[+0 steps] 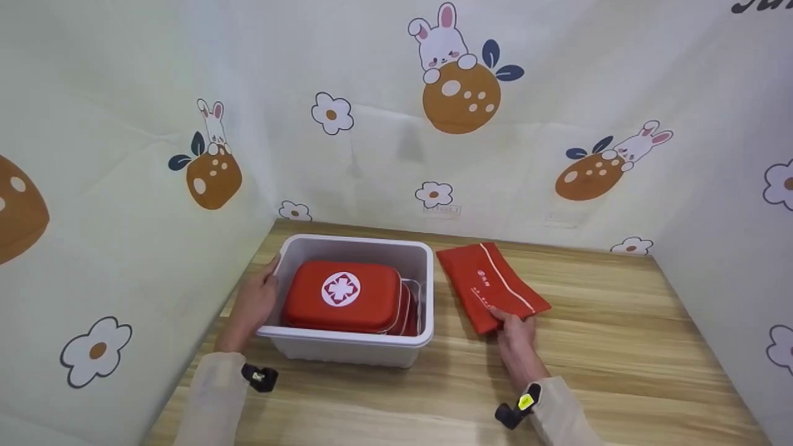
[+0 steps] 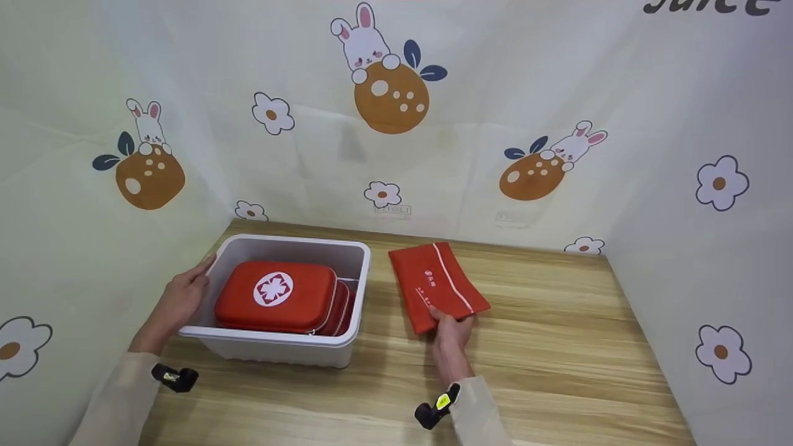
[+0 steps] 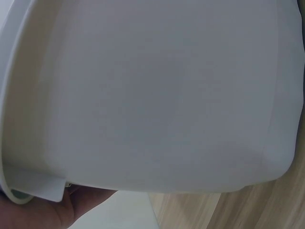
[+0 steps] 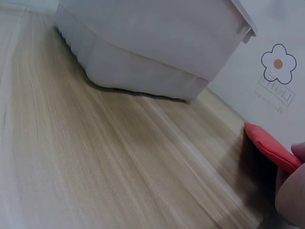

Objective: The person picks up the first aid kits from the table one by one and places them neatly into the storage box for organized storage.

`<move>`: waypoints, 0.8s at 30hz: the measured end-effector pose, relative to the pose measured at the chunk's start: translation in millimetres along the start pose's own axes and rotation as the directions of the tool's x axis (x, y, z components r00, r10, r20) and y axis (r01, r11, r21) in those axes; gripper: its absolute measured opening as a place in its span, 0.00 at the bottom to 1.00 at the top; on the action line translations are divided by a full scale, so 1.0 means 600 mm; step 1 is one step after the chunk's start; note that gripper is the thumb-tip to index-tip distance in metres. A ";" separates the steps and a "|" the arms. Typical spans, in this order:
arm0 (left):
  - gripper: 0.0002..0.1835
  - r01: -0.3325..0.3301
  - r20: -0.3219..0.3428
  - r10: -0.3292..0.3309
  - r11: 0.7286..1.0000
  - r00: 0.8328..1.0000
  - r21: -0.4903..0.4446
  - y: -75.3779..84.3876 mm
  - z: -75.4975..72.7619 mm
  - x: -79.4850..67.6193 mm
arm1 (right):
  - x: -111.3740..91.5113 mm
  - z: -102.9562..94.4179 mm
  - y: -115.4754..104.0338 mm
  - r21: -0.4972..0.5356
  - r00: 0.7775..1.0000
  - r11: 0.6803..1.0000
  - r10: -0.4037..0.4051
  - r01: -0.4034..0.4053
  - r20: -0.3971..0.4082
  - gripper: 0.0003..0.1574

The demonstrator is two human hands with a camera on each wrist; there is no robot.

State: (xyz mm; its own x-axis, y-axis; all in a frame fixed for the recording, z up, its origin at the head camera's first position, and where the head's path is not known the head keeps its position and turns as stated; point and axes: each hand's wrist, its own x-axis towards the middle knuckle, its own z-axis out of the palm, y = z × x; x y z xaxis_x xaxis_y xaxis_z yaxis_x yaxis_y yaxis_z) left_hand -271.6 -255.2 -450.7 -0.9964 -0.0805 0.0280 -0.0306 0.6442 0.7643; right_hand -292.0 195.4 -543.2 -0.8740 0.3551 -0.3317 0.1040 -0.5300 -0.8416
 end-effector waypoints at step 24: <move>0.28 -0.010 -0.014 0.010 1.000 1.000 0.023 0.001 -0.001 -0.002 | 0.001 -0.030 -0.011 -0.048 0.992 0.998 0.043 -0.037 0.116 0.41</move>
State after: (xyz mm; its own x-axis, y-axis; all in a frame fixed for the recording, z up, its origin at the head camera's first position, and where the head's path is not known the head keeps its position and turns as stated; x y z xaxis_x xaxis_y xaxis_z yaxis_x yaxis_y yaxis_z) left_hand -270.2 -255.1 -450.0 -0.9954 -0.0842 0.0449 -0.0223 0.6623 0.7489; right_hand -284.7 212.9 -545.1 -0.9180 0.2402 -0.3156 0.1592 -0.5058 -0.8478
